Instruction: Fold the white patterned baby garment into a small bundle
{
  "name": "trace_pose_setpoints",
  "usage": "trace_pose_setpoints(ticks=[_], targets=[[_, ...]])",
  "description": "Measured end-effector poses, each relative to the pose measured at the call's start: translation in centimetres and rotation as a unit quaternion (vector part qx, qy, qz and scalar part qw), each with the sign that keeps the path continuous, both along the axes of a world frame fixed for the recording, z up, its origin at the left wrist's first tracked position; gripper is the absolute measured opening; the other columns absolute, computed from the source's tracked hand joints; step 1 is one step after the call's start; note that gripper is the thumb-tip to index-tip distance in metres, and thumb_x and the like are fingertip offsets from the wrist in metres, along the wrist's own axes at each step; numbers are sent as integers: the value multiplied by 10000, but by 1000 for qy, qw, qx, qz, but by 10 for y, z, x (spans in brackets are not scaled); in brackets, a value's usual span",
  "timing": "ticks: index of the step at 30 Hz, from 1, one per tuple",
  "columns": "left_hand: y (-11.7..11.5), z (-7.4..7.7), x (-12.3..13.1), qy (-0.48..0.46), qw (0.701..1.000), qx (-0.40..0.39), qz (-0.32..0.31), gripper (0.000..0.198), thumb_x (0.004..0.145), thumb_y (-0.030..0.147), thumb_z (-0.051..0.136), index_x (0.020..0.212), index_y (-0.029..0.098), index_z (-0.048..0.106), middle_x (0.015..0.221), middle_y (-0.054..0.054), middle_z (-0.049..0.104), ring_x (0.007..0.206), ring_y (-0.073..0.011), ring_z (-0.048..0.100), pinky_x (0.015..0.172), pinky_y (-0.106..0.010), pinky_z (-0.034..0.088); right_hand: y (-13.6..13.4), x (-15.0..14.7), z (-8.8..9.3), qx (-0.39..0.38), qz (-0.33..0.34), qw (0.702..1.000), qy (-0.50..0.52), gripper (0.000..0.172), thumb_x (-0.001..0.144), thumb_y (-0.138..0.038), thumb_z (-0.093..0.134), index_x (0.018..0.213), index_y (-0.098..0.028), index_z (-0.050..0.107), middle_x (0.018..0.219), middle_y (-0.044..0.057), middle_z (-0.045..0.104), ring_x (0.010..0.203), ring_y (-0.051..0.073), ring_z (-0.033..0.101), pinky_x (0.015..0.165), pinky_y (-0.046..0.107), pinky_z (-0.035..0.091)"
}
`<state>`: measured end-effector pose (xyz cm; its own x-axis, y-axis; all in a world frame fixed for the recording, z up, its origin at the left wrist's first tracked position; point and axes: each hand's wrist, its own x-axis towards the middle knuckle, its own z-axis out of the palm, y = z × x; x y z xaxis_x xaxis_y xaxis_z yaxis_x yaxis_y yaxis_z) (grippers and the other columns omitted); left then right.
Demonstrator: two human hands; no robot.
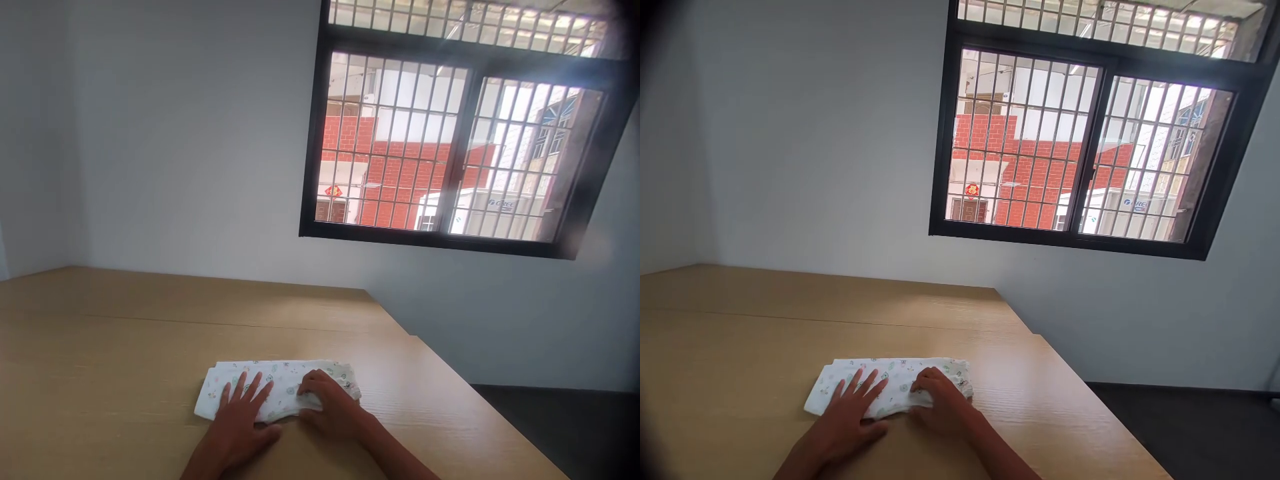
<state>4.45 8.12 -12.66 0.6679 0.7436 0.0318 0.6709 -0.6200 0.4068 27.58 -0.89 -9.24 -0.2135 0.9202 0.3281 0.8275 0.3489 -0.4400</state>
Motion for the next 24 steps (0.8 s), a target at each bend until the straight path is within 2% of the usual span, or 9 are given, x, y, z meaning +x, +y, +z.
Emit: trace_pose_setpoints(ticks=[2, 4, 6, 8, 11, 14, 18, 21, 24], targets=[[-16, 11, -6, 66, 997, -27, 18, 887, 783, 699, 545, 1525, 298, 268, 1613, -30, 97, 1480, -388, -24, 1170, -642, 2, -1, 7, -1, -10, 9, 1000, 13, 227, 791, -246, 688, 1018, -234, 677, 1118, 45, 658, 1089, 229, 587, 978, 327, 461], [-36, 25, -13, 116, 991, -53, 32, 935, 767, 687, 567, 1535, 288, 211, 1612, -30, 38, 1472, -392, -62, 1164, -649, 6, 0, 15, -1, -21, 4, 999, 25, 139, 835, -244, 627, 959, -215, 683, 1044, 40, 676, 1014, 212, 610, 933, 317, 478], [-53, 38, -23, 159, 983, -87, 28, 853, 797, 605, 577, 1525, 302, 253, 1611, -41, 76, 1475, -405, -12, 1147, -670, 76, 5, 22, 0, -42, -9, 999, 31, 87, 836, -236, 605, 848, -188, 676, 876, 27, 680, 818, 182, 629, 747, 272, 509], [-58, 43, -37, 148, 981, -127, 12, 697, 830, 557, 564, 1474, 349, 396, 1600, -40, 209, 1477, -400, 105, 1140, -655, 161, 12, 25, 2, -68, -20, 997, 28, 111, 820, -237, 614, 736, -176, 652, 699, 1, 642, 627, 150, 587, 549, 231, 450], [-40, 31, -67, 2, 989, -145, 32, 523, 815, 538, 598, 1320, 406, 577, 1500, -7, 440, 1410, -336, 337, 1157, -539, 268, 25, 24, 4, -72, -37, 997, 10, 144, 798, -208, 623, 656, -182, 614, 615, -17, 610, 561, 140, 552, 505, 228, 404], [-8, 4, -97, -113, 988, -92, 46, 353, 746, 335, 641, 1097, 301, 672, 1248, -32, 611, 1213, -279, 516, 1076, -416, 402, 34, 23, 2, -14, -84, 996, -7, 65, 795, -153, 589, 757, -187, 629, 783, 33, 646, 718, 190, 589, 641, 290, 462], [10, -20, -113, -195, 978, -63, 31, 176, 786, 380, 628, 837, 218, 581, 998, -41, 611, 987, -242, 560, 920, -339, 462, 35, 37, -4, 38, -118, 992, -22, 55, 790, -179, 626, 840, -187, 648, 940, 90, 638, 964, 271, 568, 836, 382, 471], [4, -21, -112, -190, 980, -47, 43, 306, 825, 482, 622, 770, 209, 496, 935, -36, 562, 921, -232, 534, 861, -331, 439, 34, 58, -7, 49, -133, 990, -24, 147, 811, -231, 632, 952, -198, 658, 1073, 106, 627, 1094, 309, 510, 934, 448, 424], [-2, -17, -111, -172, 984, -43, 33, 317, 859, 493, 590, 767, 207, 486, 932, -31, 543, 908, -223, 517, 845, -322, 416, 37, 77, -9, 28, -134, 991, -9, 127, 826, -250, 601, 936, -206, 645, 1027, 87, 641, 1023, 284, 547, 889, 429, 444]])
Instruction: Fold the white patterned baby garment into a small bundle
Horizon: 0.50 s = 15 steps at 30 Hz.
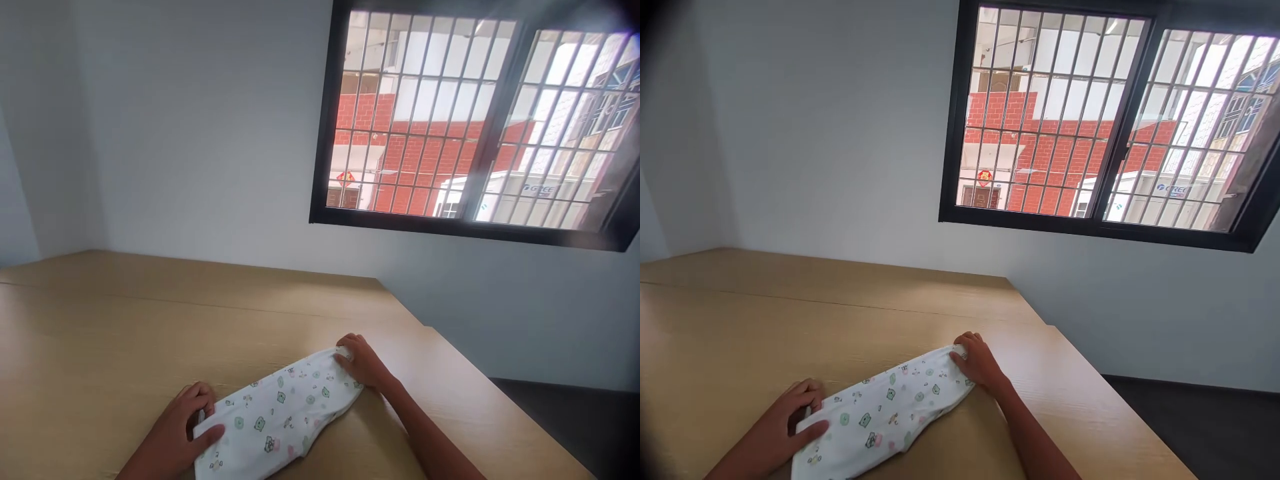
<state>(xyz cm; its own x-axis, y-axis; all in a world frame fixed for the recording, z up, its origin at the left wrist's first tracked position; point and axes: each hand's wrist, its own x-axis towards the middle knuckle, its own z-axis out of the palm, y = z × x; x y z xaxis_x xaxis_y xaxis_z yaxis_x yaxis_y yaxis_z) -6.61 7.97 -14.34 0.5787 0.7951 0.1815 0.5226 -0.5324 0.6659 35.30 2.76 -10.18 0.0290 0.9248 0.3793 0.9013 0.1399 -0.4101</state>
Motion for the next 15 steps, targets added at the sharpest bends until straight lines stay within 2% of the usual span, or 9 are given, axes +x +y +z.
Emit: trace_pose_setpoints(ticks=[3, 6, 9, 11, 15], targets=[[-2, 3, -2, -30, 999, -18, -14, 337, 919, 488, 502, 741, 204, 469, 985, -42, 546, 949, -220, 524, 862, -308, 407, 3, 11, 0, -5, 12, 1000, 27, 50, 816, -248, 564, 803, -205, 587, 908, 59, 641, 909, 246, 577, 791, 367, 464], [-6, 4, -5, -104, 992, -56, -34, 365, 953, 515, 447, 757, 207, 443, 1087, -50, 539, 1033, -215, 517, 874, -277, 411, 4, 12, 4, 0, 40, 998, 48, 89, 843, -284, 528, 808, -209, 562, 877, 30, 637, 833, 210, 575, 714, 319, 451], [-9, 3, -4, -78, 995, -61, -17, 378, 957, 536, 421, 767, 210, 439, 887, -17, 538, 845, -193, 512, 749, -268, 406, 3, 11, 7, -8, 66, 996, 65, 100, 837, -277, 524, 769, -205, 540, 764, -4, 607, 707, 175, 541, 647, 292, 423], [-8, 2, -1, -43, 998, -45, 14, 384, 954, 544, 399, 765, 211, 426, 777, 6, 499, 746, -184, 470, 685, -270, 374, 3, 11, 7, -11, 71, 994, 76, 66, 807, -244, 524, 758, -202, 531, 748, -7, 602, 698, 171, 536, 642, 288, 417], [-3, -1, 4, -39, 997, -35, 55, 383, 938, 553, 383, 757, 215, 388, 733, 22, 469, 706, -178, 437, 664, -268, 356, 4, 13, 6, -13, 77, 993, 93, 58, 795, -228, 503, 785, -199, 553, 768, 4, 620, 715, 180, 554, 658, 292, 426]])
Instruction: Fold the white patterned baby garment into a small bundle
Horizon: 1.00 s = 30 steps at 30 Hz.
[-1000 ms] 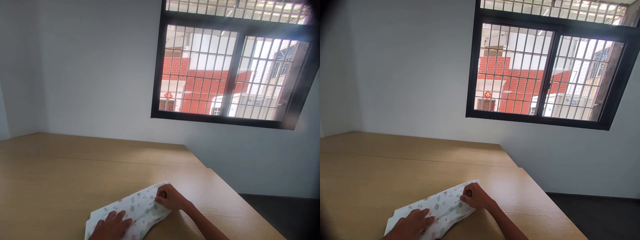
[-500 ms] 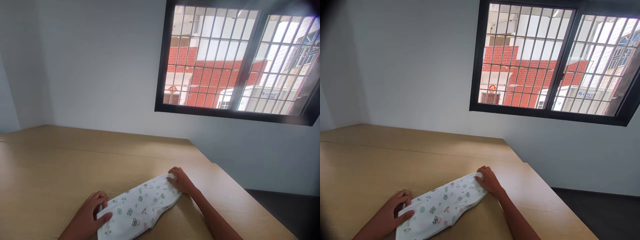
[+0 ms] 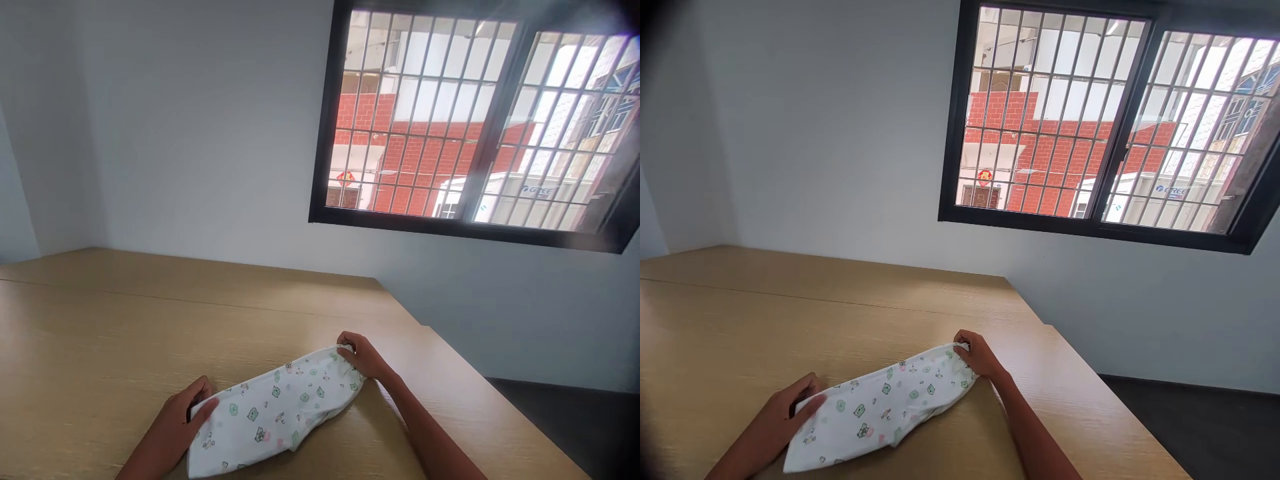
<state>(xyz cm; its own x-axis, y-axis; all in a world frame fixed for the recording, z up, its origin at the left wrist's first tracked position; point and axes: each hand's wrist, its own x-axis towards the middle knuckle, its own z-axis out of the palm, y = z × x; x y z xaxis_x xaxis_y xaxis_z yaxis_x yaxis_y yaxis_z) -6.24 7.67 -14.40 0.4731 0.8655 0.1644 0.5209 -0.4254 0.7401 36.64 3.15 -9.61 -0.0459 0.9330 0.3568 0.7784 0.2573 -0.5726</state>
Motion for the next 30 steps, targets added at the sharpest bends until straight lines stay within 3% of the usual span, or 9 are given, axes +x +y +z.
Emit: trace_pose_setpoints(ticks=[6, 10, 13, 16, 21, 26, 30], targets=[[4, -3, -3, -30, 999, -28, 11, 314, 926, 533, 433, 1016, 234, 469, 907, -9, 572, 855, -214, 538, 789, -305, 407, 1, 2, 2, 7, -9, 1000, 5, 94, 811, -258, 504, 786, -202, 575, 788, 21, 640, 744, 204, 576, 686, 315, 434], [2, -10, -9, -16, 1000, -25, -2, 469, 912, 484, 486, 1303, 252, 371, 973, -19, 578, 931, -233, 564, 883, -347, 423, 0, 0, 2, 10, -14, 1000, 1, 106, 806, -240, 493, 798, -206, 593, 819, 33, 656, 766, 211, 595, 706, 324, 446], [0, -12, -13, -27, 999, -21, -40, 604, 878, 451, 575, 1389, 292, 297, 1209, -33, 537, 1155, -235, 509, 1043, -354, 356, 1, -1, -1, 18, -29, 999, -8, 99, 781, -225, 513, 810, -210, 606, 880, 47, 656, 823, 220, 602, 738, 331, 456], [-2, -7, -15, -38, 997, -22, -61, 529, 899, 473, 555, 1353, 284, 360, 1346, -42, 483, 1276, -231, 431, 1110, -329, 293, 3, 0, -6, 24, -65, 997, -20, 72, 766, -246, 555, 795, -208, 609, 913, 65, 633, 839, 228, 595, 741, 339, 460], [-5, 4, -10, -47, 996, -20, -76, 276, 975, 482, 388, 1084, 255, 499, 1124, -14, 577, 1060, -206, 531, 963, -284, 398, 4, 2, -9, 21, -133, 990, -50, 111, 763, -306, 621, 740, -205, 583, 832, 63, 624, 746, 229, 572, 693, 355, 447], [-3, -4, -10, -51, 998, 8, -27, 271, 980, 478, 353, 1090, 266, 479, 1120, -13, 558, 1036, -217, 518, 923, -324, 405, 2, -3, -9, 19, -137, 987, -77, 105, 765, -284, 635, 725, -212, 569, 785, 32, 634, 742, 221, 582, 682, 339, 443], [-1, -9, -11, -30, 998, 35, -48, 259, 990, 430, 355, 1116, 277, 522, 1189, -35, 507, 1135, -226, 492, 1006, -379, 381, -1, -6, -8, 39, -142, 985, -90, 64, 776, -263, 623, 782, -217, 580, 875, 41, 627, 778, 221, 592, 679, 339, 463]])
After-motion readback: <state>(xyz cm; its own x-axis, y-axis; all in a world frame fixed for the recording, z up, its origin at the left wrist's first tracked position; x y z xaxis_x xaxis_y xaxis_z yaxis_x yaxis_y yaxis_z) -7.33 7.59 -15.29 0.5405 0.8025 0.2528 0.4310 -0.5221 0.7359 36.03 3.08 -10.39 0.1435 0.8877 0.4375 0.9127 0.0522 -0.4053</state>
